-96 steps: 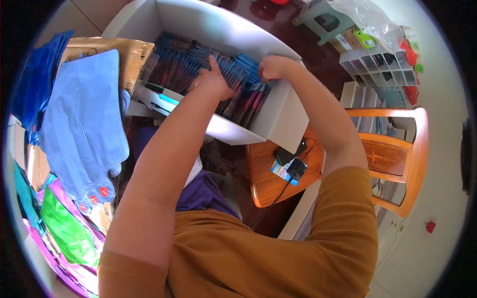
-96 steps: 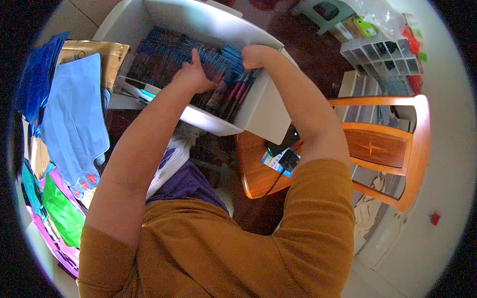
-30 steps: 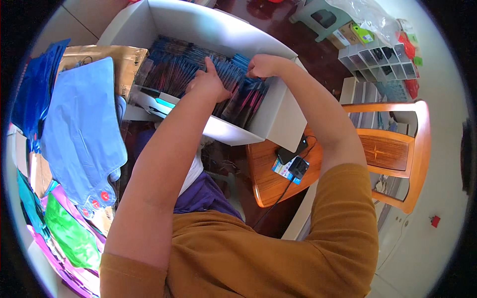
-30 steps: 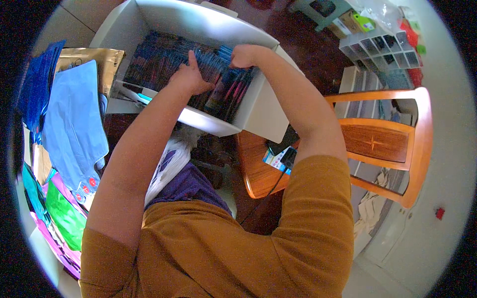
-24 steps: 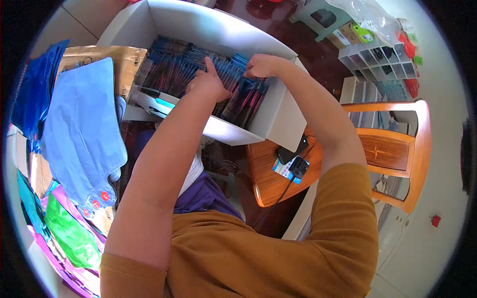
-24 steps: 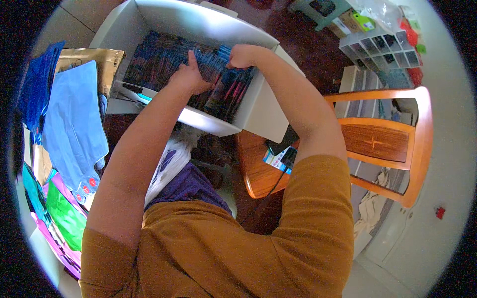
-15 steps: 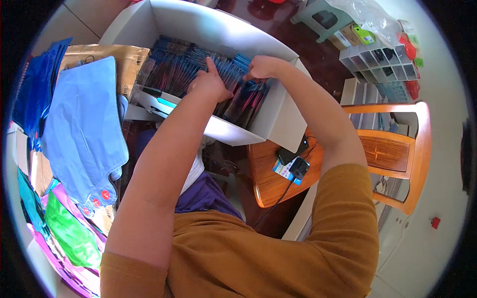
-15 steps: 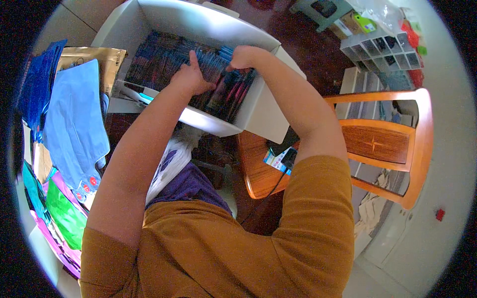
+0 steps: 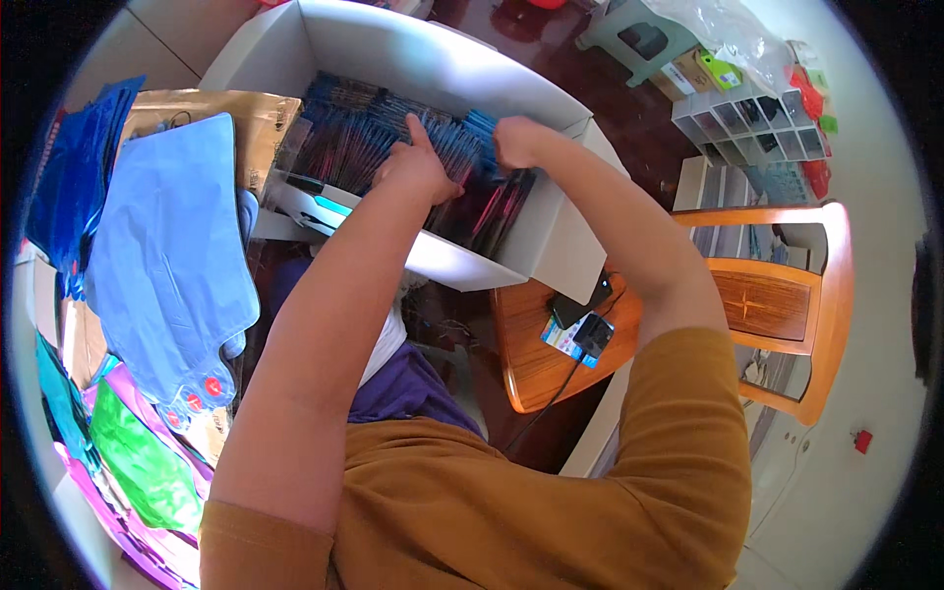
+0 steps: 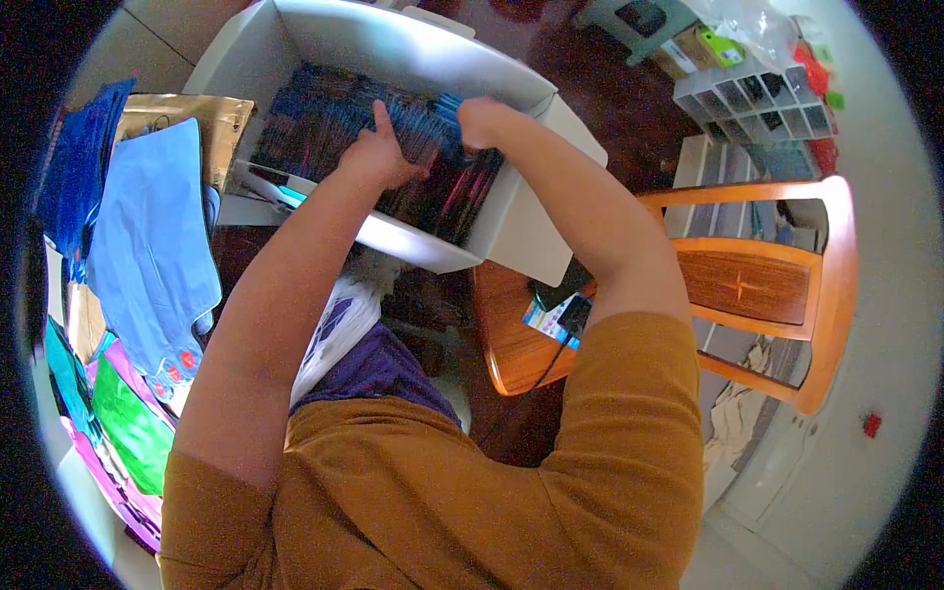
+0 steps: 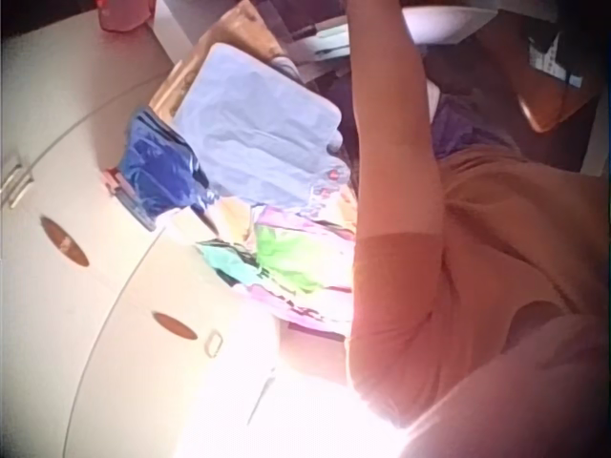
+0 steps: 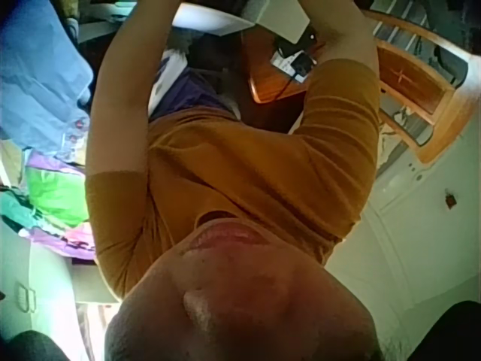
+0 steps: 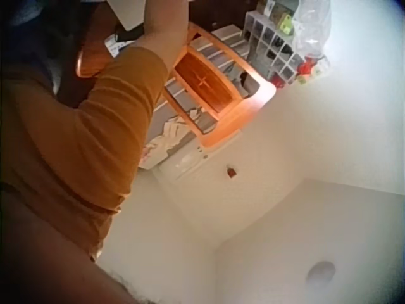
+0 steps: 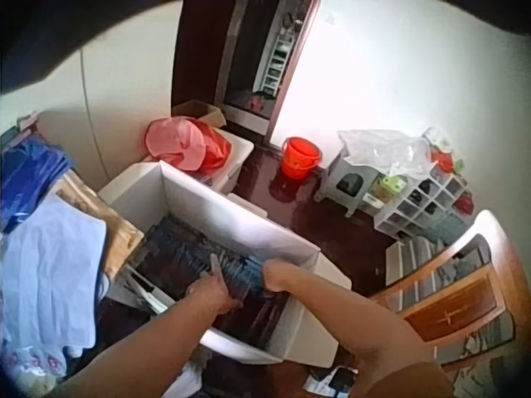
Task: Folding and sorting various colored plastic bags or sheets and organizing them into a container.
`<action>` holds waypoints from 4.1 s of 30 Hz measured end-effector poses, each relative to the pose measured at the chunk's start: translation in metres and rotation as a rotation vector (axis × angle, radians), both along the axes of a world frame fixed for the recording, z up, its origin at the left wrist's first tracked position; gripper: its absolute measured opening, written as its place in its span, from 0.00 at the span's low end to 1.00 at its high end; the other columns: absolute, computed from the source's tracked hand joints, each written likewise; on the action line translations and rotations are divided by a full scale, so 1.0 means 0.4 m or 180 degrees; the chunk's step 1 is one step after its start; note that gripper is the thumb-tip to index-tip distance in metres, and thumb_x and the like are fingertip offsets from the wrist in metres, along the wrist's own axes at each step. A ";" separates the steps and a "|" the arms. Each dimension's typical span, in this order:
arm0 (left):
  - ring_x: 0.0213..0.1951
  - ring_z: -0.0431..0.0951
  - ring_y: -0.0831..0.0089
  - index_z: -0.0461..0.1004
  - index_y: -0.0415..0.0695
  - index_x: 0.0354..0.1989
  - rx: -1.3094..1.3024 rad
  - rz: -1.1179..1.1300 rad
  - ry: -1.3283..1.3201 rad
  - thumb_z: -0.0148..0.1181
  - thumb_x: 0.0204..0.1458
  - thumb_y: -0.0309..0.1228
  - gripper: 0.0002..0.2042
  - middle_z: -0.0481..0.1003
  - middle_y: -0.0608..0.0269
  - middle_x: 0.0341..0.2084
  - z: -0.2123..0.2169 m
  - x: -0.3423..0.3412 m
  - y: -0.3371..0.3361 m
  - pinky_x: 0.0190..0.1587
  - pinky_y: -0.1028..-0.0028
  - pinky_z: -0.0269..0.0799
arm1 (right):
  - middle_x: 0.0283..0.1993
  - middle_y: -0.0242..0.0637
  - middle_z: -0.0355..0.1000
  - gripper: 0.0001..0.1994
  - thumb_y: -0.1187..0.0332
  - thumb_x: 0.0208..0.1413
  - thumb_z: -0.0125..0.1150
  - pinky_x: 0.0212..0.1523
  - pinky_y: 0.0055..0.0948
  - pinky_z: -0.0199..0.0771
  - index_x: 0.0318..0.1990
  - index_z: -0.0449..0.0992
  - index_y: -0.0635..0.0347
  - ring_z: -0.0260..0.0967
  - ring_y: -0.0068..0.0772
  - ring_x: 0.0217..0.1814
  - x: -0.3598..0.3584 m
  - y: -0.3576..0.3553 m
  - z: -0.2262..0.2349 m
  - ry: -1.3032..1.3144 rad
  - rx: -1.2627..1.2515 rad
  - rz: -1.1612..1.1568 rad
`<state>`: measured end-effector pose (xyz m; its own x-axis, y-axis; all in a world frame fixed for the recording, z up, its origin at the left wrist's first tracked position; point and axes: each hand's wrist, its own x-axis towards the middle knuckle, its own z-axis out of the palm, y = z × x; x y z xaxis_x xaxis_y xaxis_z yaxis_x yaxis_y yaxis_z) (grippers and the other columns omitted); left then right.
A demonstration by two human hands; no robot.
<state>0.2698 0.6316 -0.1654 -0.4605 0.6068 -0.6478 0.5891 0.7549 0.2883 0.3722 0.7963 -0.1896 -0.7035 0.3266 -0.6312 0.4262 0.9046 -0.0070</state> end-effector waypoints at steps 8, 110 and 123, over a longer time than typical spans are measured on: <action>0.63 0.65 0.50 0.22 0.44 0.72 -0.0027 -0.0055 0.0052 0.72 0.42 0.51 0.64 0.55 0.41 0.66 -0.010 -0.003 0.001 0.60 0.54 0.67 | 0.49 0.47 0.71 0.29 0.64 0.36 0.74 0.52 0.44 0.69 0.50 0.71 0.60 0.68 0.52 0.55 0.012 -0.017 -0.009 0.1307 -0.0192 0.0056; 0.58 0.71 0.49 0.30 0.31 0.70 0.0139 -0.0289 0.0213 0.60 0.52 0.29 0.46 0.68 0.38 0.58 -0.094 -0.073 0.019 0.62 0.61 0.66 | 0.34 0.30 0.76 0.06 0.65 0.50 0.55 0.45 0.35 0.68 0.28 0.79 0.49 0.72 0.35 0.45 -0.039 -0.217 -0.029 0.0299 0.0680 0.3149; 0.60 0.69 0.50 0.38 0.30 0.69 -0.0060 -0.0361 0.0113 0.59 0.50 0.25 0.42 0.67 0.38 0.59 -0.096 -0.121 0.023 0.61 0.60 0.66 | 0.33 0.35 0.77 0.15 0.64 0.43 0.68 0.40 0.33 0.73 0.41 0.79 0.53 0.76 0.36 0.37 0.049 -0.073 0.344 0.2830 0.0987 0.1233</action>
<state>0.2213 0.6409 -0.2039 -0.4126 0.6441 -0.6441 0.6806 0.6880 0.2520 0.3920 0.7671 -0.0521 -0.9686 0.0369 0.2458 0.0582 0.9951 0.0799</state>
